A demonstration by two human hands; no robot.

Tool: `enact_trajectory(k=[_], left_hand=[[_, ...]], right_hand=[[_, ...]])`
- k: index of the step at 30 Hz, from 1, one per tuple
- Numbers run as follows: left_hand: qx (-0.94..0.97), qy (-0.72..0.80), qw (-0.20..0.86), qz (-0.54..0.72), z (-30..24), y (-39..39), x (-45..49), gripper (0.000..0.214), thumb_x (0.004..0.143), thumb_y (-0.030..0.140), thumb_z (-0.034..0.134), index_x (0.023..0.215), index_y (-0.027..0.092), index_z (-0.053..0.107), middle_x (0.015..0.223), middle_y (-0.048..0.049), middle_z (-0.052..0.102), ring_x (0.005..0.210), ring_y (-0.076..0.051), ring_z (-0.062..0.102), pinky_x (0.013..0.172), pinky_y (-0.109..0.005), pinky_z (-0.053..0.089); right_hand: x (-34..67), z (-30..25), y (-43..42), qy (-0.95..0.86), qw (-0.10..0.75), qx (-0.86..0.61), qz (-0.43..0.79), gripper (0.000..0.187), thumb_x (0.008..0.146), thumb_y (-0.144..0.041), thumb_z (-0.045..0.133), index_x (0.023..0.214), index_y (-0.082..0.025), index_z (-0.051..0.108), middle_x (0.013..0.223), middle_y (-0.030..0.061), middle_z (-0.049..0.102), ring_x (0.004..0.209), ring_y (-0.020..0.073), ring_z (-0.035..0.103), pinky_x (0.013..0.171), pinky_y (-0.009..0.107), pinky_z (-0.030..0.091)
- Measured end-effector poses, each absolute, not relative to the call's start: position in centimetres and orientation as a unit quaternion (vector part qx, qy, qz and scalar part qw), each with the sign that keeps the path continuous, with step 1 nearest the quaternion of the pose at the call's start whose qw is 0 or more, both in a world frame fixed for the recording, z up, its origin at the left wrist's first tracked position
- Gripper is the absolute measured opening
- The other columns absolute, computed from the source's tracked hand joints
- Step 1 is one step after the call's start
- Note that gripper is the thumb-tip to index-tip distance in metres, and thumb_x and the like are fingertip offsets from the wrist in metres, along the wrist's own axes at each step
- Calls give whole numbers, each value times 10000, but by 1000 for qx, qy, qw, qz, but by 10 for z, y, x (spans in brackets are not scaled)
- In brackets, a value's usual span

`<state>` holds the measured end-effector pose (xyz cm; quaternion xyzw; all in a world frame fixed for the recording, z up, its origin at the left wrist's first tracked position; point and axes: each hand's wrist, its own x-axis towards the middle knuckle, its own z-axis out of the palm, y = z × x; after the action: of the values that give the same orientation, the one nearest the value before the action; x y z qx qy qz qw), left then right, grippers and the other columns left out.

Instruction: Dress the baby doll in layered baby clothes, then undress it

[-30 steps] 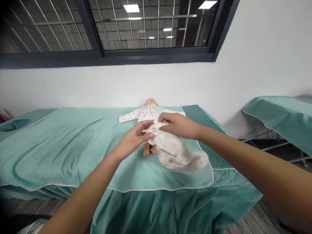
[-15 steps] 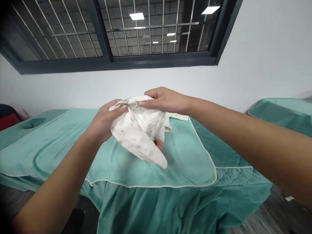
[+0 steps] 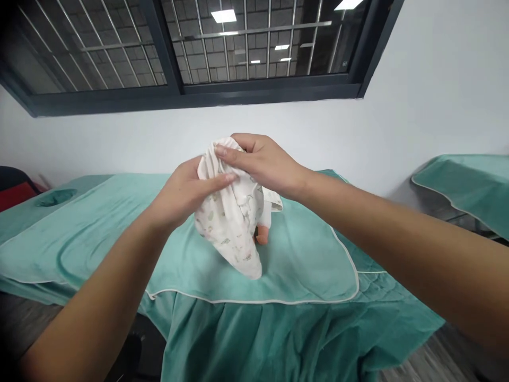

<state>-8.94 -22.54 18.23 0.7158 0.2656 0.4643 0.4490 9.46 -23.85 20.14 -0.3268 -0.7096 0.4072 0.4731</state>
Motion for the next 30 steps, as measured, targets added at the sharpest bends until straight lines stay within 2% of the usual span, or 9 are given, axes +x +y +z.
enact_trajectory(k=[2, 6, 9, 13, 16, 20, 23, 27, 30], left_hand=[[679, 259, 422, 542, 185, -223, -86, 295, 767, 323, 761, 989, 171, 642, 868, -17, 663, 909, -232, 670, 777, -313, 528], [604, 261, 414, 629, 188, -213, -87, 203, 841, 318, 680, 980, 188, 609, 862, -5, 626, 883, -189, 664, 781, -296, 527], [624, 276, 475, 556, 183, -212, -90, 287, 829, 416, 697, 970, 176, 626, 788, -19, 628, 758, -190, 654, 703, -314, 523], [717, 303, 531, 335, 173, -215, -96, 324, 704, 416, 820, 826, 160, 661, 589, -4, 562, 543, -157, 562, 534, -285, 451], [724, 305, 531, 317, 168, -212, -99, 293, 708, 412, 816, 778, 164, 676, 604, -21, 598, 557, -164, 576, 524, -280, 450], [662, 269, 562, 418, 160, -203, -93, 356, 772, 432, 758, 992, 156, 708, 789, -63, 705, 725, -213, 676, 660, -314, 530], [636, 251, 599, 416, 150, -201, -83, 443, 800, 461, 730, 1115, 152, 688, 879, -85, 737, 813, -246, 707, 733, -339, 552], [602, 256, 630, 419, 138, -201, -76, 526, 827, 527, 684, 1197, 153, 656, 1001, -114, 751, 938, -278, 709, 834, -378, 555], [608, 251, 657, 368, 134, -200, -76, 578, 784, 465, 754, 1259, 163, 622, 1090, -127, 738, 999, -288, 699, 876, -398, 550]], right_hand=[[96, 204, -236, -719, 475, -330, 385, 375, 816, -583, 698, 846, -214, 640, 721, -31, 576, 692, 117, 572, 583, 223, 396], [105, 200, -229, -760, 390, -358, 377, 400, 759, -582, 752, 758, -200, 630, 670, -27, 555, 654, 122, 539, 559, 231, 386], [105, 195, -227, -744, 411, -354, 390, 429, 777, -612, 718, 725, -199, 613, 678, -17, 567, 645, 125, 537, 557, 240, 395], [98, 192, -230, -705, 489, -350, 376, 458, 781, -640, 699, 701, -205, 579, 672, -13, 571, 648, 127, 549, 557, 236, 412], [101, 191, -230, -696, 486, -352, 394, 441, 781, -632, 704, 715, -209, 598, 694, -7, 609, 649, 132, 571, 551, 238, 435], [114, 183, -225, -732, 345, -346, 475, 334, 757, -531, 768, 838, -216, 696, 761, 13, 689, 688, 171, 638, 567, 266, 494], [120, 174, -221, -741, 255, -334, 524, 298, 731, -462, 806, 871, -210, 729, 814, 36, 728, 767, 215, 682, 626, 301, 540], [120, 163, -216, -658, 389, -333, 552, 334, 747, -490, 791, 868, -189, 713, 878, 63, 741, 796, 220, 694, 689, 315, 555], [121, 158, -212, -590, 484, -329, 556, 354, 778, -521, 760, 898, -198, 681, 905, 64, 737, 792, 207, 687, 691, 306, 551]])
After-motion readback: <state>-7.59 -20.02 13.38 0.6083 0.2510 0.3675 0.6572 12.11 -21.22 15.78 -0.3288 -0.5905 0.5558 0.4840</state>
